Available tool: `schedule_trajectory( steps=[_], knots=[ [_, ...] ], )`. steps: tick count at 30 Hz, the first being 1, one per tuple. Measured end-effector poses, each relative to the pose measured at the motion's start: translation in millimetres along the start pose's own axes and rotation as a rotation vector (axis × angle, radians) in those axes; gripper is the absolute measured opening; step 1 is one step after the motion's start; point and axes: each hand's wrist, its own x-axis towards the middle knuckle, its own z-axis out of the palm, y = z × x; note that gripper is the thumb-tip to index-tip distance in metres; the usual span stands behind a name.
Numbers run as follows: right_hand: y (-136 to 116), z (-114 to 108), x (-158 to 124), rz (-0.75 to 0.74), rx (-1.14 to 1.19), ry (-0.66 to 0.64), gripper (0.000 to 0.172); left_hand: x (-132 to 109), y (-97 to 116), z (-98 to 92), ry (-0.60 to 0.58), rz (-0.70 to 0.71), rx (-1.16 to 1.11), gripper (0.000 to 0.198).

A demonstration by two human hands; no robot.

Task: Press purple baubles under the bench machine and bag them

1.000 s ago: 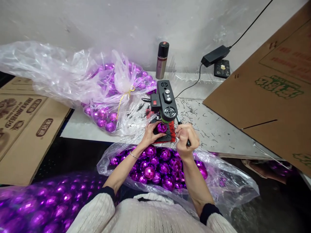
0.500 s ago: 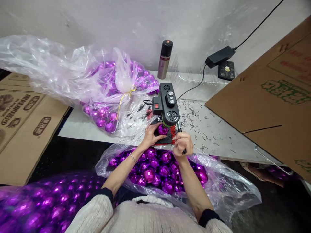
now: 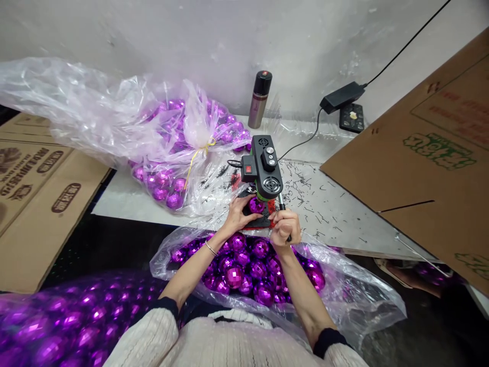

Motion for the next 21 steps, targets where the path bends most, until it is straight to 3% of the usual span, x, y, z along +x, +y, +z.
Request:
schedule_trajectory(
  steps=[14, 17, 21],
  knots=[
    [4.5, 0.8, -7.5, 0.017, -0.016, -0.036, 0.034, 3.3, -0.8, 0.6, 0.029, -0.022, -0.023, 0.066],
    [-4.5, 1.1, 8.7, 0.036, -0.016, -0.012, 0.036, 4.4, 0.9, 0.1, 0.016, -0.023, -0.023, 0.068],
    [-28.3, 4.7, 47.7, 0.175, -0.044, 0.044, 0.041, 6.4, 6.0, -0.8, 0.008, -0.04, -0.099, 0.069]
  ],
)
